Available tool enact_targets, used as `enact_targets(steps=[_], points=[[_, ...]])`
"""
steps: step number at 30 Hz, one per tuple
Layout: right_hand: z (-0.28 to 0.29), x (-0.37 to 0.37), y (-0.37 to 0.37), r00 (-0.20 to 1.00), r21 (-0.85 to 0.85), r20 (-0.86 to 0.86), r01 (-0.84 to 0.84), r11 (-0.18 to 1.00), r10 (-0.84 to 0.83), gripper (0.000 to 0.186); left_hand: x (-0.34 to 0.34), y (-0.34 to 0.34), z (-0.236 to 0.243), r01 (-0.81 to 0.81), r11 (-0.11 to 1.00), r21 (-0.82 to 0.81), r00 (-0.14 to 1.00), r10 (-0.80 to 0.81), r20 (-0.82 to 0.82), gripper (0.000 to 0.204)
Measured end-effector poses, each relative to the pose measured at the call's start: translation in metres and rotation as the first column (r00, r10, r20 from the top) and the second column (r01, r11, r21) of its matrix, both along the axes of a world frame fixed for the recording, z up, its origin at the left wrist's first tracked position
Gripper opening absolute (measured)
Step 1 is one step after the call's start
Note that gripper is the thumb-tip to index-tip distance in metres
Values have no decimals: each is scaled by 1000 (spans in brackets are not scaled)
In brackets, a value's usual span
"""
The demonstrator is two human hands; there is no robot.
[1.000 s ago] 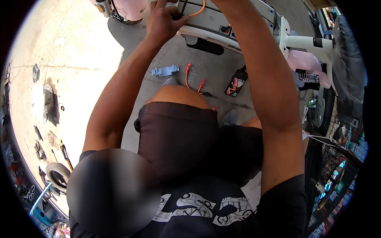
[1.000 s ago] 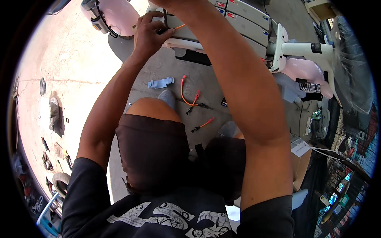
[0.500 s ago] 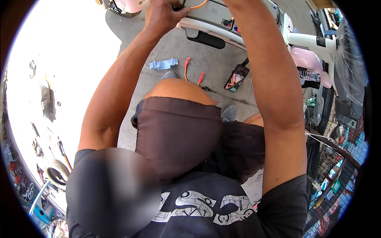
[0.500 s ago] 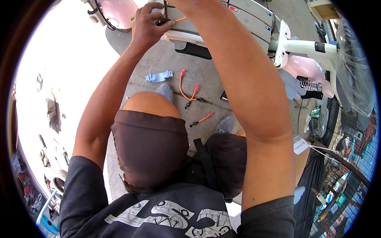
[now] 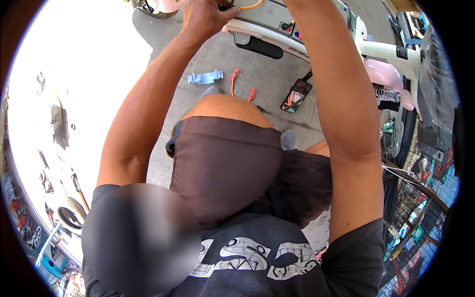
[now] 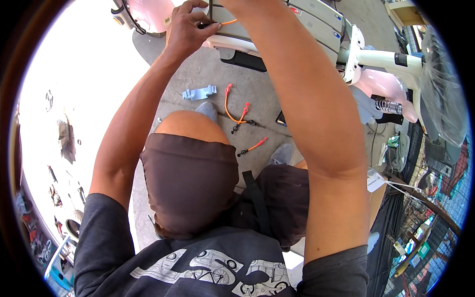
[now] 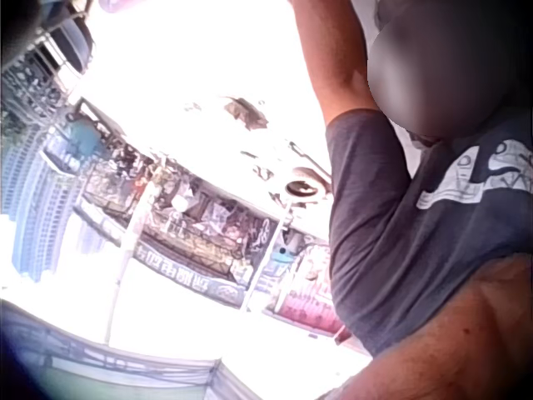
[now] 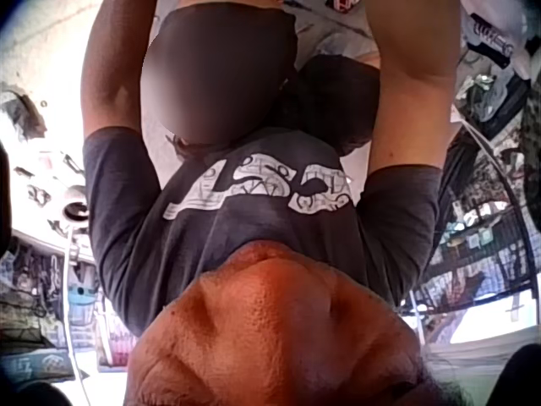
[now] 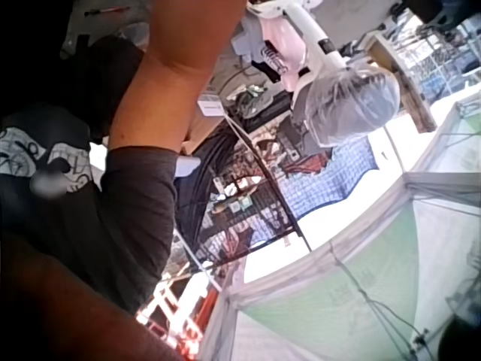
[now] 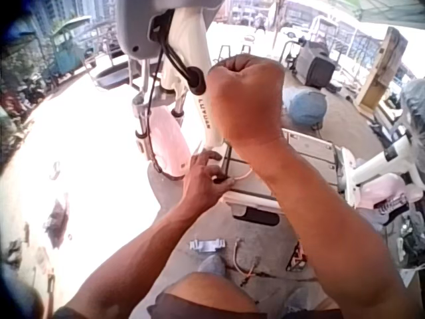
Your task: The person uses a screwdriver to tighten screws on the terminals of a battery pack installed in an electric scooter. The person repeatedly adjusts and secures the connections on multiple battery cells.
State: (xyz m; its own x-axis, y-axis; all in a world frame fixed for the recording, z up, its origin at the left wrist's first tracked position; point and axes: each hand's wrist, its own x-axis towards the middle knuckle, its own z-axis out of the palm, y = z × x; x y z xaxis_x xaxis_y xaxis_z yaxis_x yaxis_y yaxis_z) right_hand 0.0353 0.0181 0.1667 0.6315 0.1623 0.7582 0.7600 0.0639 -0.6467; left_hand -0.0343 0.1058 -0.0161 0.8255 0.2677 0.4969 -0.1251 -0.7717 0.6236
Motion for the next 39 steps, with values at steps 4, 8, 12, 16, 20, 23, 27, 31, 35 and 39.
enact_targets(steps=[4,8,12,16,20,23,27,31,35,39], points=[[3,-10,21,999,-8,-29,28,1000,-28,21,-19,2,-20,-71,997,26,997,71,10,21],[11,-12,10,996,59,-92,-10,998,16,19,-12,-15,-12,-57,998,34,998,56,26,20],[8,-15,5,990,58,-144,6,998,2,18,-13,-17,-7,-56,997,46,998,56,14,18],[8,-15,6,986,1,-157,-50,999,50,18,-14,-15,-5,-60,998,27,998,59,11,19],[1,-15,9,990,53,-139,-20,998,27,17,-15,-17,-4,-69,997,34,998,69,11,20],[7,-17,4,988,-2,-154,-1,1000,1,17,-14,-18,-1,-84,996,27,996,84,-31,20],[-26,-6,3,1000,22,-19,7,1000,-6,13,-9,-20,-7,-88,993,78,995,84,50,20],[-22,-25,2,999,-5,13,-44,999,44,12,-8,-18,-3,-33,998,-49,995,28,-96,32],[-19,-27,6,999,41,-13,-42,998,42,6,-6,-13,-12,-24,995,-98,999,19,-50,45],[-20,-31,5,1000,52,15,-17,999,16,6,-11,-16,-3,30,976,-217,992,-55,-109,46]])
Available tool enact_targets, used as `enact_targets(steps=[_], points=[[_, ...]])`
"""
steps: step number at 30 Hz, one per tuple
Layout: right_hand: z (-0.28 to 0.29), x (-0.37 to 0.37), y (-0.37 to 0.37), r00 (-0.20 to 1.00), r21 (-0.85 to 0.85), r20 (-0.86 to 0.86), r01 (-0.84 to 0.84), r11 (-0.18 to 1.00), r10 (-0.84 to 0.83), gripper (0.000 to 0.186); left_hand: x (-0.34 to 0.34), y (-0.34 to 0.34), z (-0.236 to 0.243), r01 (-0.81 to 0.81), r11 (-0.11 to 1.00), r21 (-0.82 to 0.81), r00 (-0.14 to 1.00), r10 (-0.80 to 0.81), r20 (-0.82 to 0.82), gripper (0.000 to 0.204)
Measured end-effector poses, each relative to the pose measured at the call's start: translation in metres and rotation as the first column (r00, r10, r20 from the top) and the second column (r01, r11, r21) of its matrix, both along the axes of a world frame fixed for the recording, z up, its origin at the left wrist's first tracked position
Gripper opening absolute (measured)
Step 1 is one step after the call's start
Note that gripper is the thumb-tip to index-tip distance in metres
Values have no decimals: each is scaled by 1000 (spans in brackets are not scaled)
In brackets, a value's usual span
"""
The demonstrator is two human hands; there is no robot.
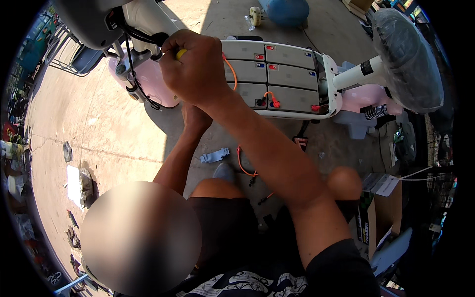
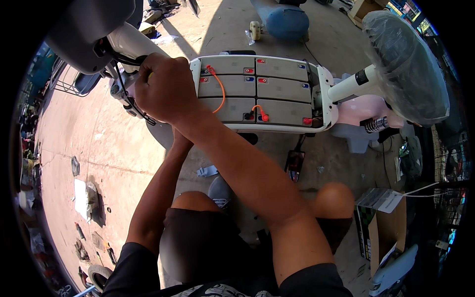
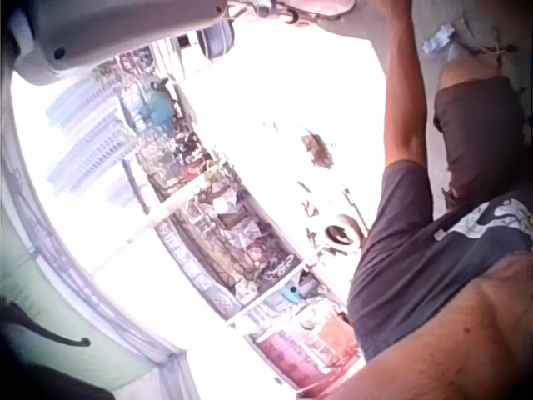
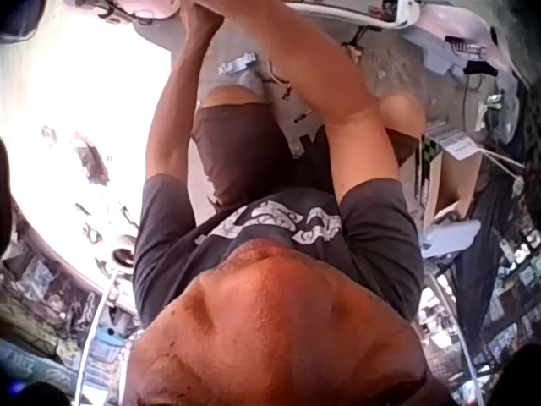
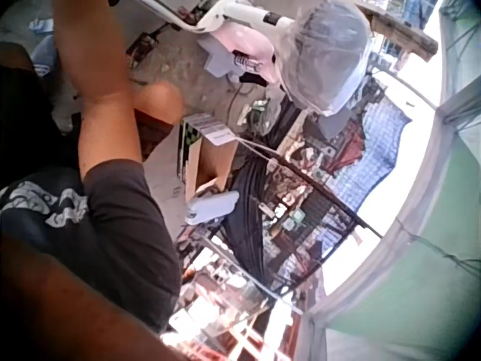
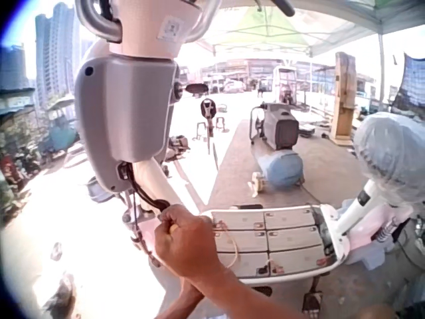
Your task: The person uses a screwdriver to tighten screws on the terminals of a battery pack installed in an electric scooter. The person repeatedly adjusts and secures the connections on multiple battery cells.
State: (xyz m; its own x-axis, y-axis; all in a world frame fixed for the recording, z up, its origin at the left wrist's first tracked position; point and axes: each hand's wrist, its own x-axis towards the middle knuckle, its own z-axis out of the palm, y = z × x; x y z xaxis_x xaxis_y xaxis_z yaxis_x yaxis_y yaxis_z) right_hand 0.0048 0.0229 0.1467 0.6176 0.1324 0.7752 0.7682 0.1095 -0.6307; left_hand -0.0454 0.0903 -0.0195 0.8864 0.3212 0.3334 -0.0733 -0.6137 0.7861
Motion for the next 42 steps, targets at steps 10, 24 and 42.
enact_targets(steps=[10,24,42], points=[[2,5,-2,958,60,247,136,989,-146,9,5,1,-3,54,998,13,976,-56,209,46],[-3,11,-20,987,-79,-115,-119,990,110,12,11,8,-25,21,999,24,993,-24,112,26],[24,11,-37,941,-519,136,-198,831,309,28,13,-16,106,285,898,-334,921,-160,355,23]])
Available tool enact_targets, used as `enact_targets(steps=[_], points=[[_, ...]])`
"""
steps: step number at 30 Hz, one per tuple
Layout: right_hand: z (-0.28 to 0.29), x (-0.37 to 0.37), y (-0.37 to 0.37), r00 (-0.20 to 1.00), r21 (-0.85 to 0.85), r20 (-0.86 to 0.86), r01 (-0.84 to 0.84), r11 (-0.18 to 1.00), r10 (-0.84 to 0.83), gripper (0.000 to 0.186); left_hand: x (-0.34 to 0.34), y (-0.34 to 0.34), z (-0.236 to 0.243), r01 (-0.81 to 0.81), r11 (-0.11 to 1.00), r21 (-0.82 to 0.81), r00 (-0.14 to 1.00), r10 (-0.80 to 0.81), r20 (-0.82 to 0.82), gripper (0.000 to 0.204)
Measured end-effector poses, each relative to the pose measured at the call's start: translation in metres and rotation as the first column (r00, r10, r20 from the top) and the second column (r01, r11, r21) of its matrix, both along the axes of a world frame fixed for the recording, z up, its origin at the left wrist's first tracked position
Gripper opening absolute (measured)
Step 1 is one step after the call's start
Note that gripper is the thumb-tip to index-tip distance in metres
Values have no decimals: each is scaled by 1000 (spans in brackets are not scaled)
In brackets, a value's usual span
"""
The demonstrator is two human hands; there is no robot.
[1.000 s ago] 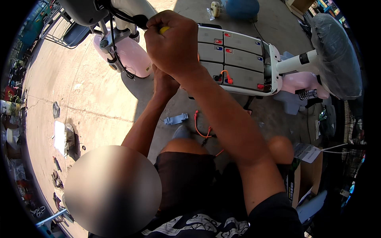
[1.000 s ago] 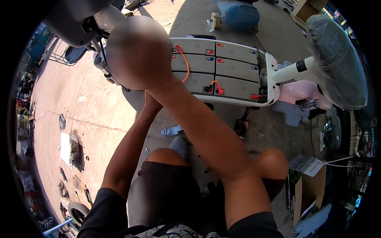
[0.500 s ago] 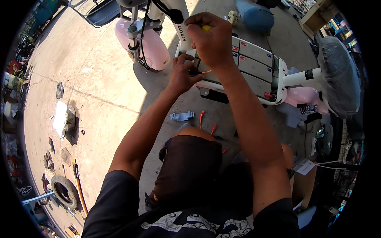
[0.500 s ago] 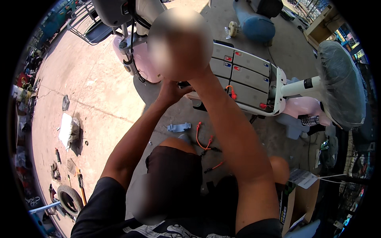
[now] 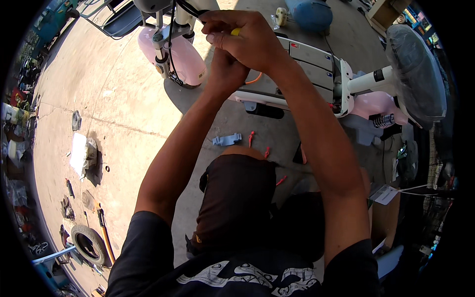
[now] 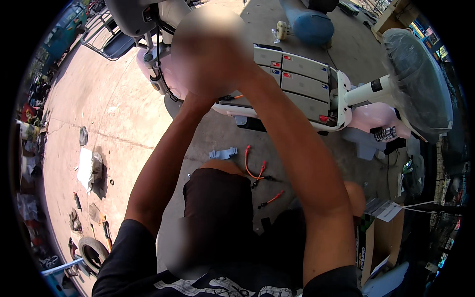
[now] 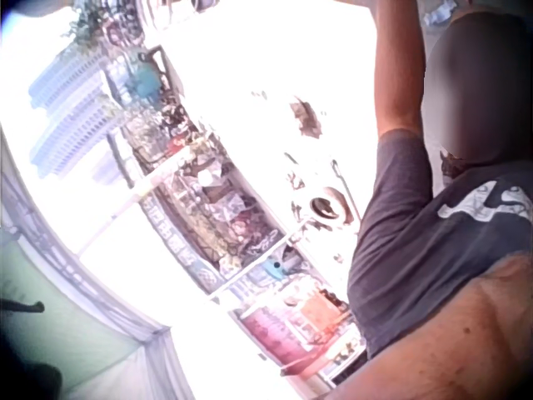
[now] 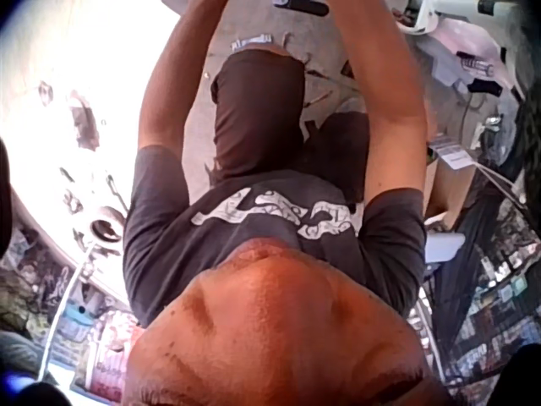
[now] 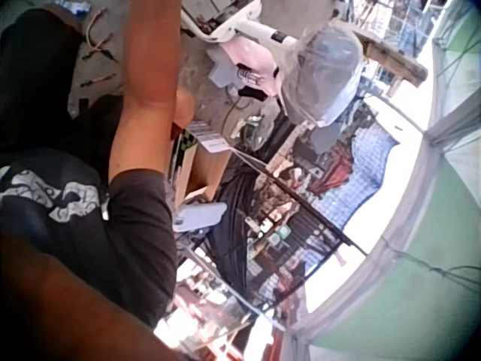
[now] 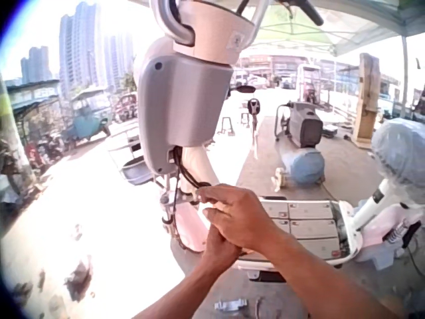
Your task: The person uses a screwdriver to tighten screws on the terminals of a battery pack installed in an electric scooter. The person repeatedly adjusts and secures the connections on multiple battery cells.
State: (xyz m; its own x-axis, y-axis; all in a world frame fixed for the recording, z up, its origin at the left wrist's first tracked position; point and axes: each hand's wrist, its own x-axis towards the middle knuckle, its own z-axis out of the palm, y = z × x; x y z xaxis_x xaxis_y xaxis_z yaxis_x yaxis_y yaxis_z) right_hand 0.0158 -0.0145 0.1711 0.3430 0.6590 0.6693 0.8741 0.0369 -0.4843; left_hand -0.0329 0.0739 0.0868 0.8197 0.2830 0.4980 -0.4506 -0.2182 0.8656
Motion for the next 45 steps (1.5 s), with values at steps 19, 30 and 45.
enact_targets(steps=[19,30,45], points=[[-17,9,19,957,379,-284,171,909,-61,21,22,10,-20,57,968,244,998,-64,24,46],[11,2,21,916,404,-402,176,898,1,23,19,10,-14,113,968,224,993,-114,-9,46],[9,2,30,924,388,-373,234,891,-80,27,18,15,-10,171,965,198,985,-168,-33,46]])
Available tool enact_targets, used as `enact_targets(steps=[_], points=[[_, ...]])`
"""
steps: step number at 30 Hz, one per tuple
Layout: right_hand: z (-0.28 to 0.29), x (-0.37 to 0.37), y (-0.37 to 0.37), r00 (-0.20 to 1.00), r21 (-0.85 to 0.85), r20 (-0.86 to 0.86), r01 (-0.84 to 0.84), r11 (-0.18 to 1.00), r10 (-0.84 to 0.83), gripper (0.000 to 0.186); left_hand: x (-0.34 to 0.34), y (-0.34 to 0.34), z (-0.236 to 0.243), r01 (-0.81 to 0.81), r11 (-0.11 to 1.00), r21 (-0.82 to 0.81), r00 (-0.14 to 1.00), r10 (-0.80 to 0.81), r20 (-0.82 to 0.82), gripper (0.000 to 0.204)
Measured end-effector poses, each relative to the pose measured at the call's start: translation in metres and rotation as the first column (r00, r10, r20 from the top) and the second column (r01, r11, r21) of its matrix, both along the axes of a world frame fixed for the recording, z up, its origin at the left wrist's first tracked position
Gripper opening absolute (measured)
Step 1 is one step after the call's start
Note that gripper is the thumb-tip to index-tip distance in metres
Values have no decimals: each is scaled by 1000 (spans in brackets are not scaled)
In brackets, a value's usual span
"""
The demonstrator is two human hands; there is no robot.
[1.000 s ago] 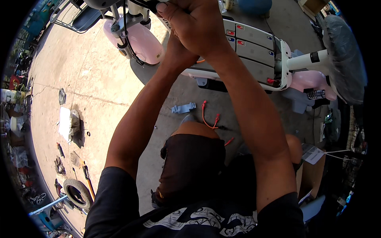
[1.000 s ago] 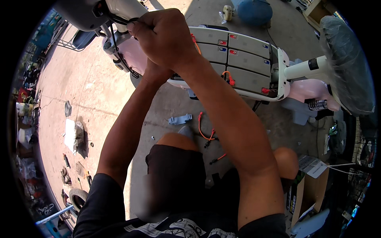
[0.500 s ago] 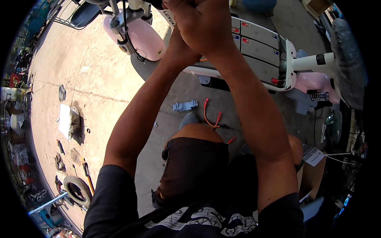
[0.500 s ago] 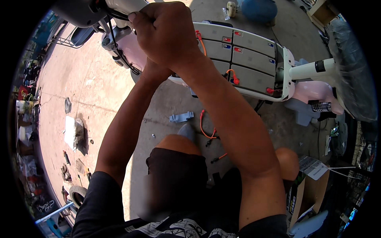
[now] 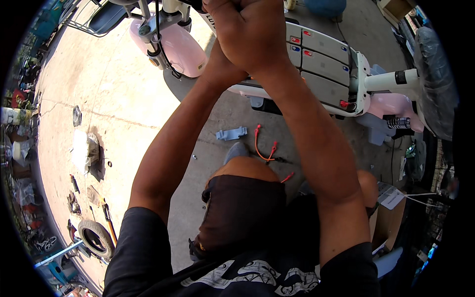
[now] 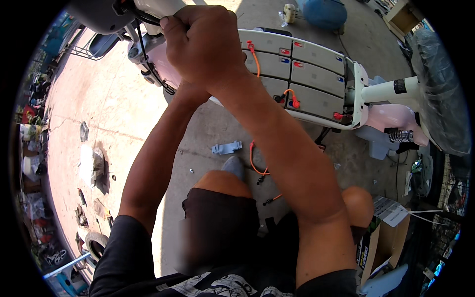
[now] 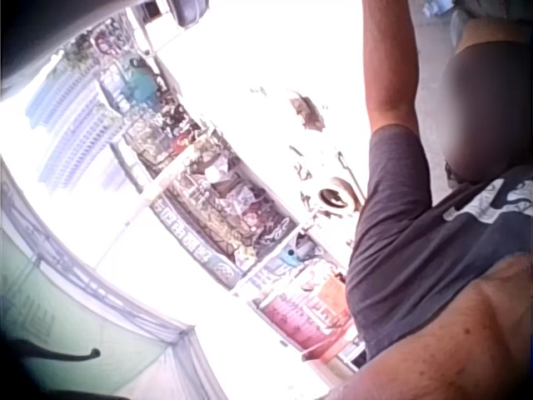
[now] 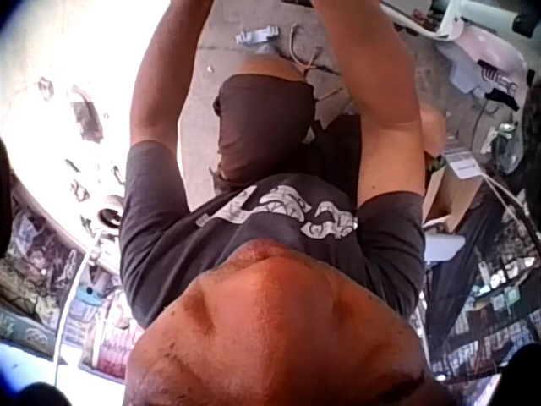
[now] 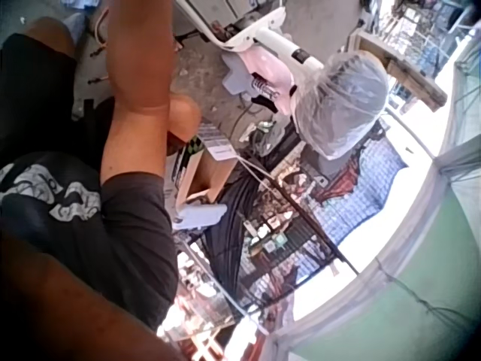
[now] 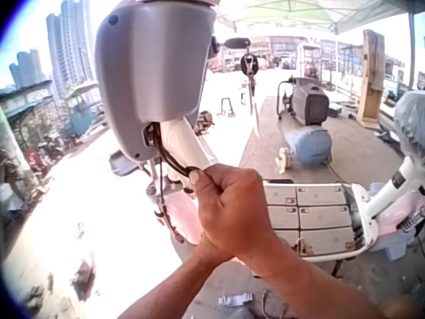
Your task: The person uses a screwdriver to tighten screws on the terminals of a battery pack installed in an electric scooter. The person repeatedly adjusts and secures the connections on multiple battery cells.
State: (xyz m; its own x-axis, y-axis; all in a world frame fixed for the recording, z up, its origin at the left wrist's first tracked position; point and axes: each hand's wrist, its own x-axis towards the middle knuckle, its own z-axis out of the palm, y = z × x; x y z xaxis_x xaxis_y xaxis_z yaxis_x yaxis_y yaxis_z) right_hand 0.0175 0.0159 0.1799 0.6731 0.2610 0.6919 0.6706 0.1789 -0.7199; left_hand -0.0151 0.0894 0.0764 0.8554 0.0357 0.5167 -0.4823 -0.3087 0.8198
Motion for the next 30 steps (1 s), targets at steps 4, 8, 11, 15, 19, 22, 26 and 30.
enact_targets(steps=[4,8,11,15,19,22,26,30], points=[[-10,3,1,999,-10,37,20,1000,-20,26,1,1,0,10,1000,-3,1000,-10,-3,46],[-21,6,2,995,-11,84,49,999,-48,25,1,4,2,19,1000,-8,1000,-19,-8,47],[-35,15,0,984,-23,153,99,995,-94,24,3,1,3,40,999,-19,999,-40,-8,47],[0,-1,-1,997,-27,45,61,998,-60,28,3,2,1,43,999,-24,999,-43,-18,47],[6,-2,3,998,-32,-10,56,998,-57,31,3,3,2,48,998,-27,999,-48,-18,47],[7,-1,3,997,-45,-11,80,996,-81,32,4,3,2,60,998,-34,998,-60,-22,47],[3,3,6,994,27,4,105,994,-105,31,6,3,-1,73,996,-42,997,-73,4,46],[2,2,3,996,-1,5,92,996,-92,31,5,3,3,36,998,-53,998,-39,-44,55]])
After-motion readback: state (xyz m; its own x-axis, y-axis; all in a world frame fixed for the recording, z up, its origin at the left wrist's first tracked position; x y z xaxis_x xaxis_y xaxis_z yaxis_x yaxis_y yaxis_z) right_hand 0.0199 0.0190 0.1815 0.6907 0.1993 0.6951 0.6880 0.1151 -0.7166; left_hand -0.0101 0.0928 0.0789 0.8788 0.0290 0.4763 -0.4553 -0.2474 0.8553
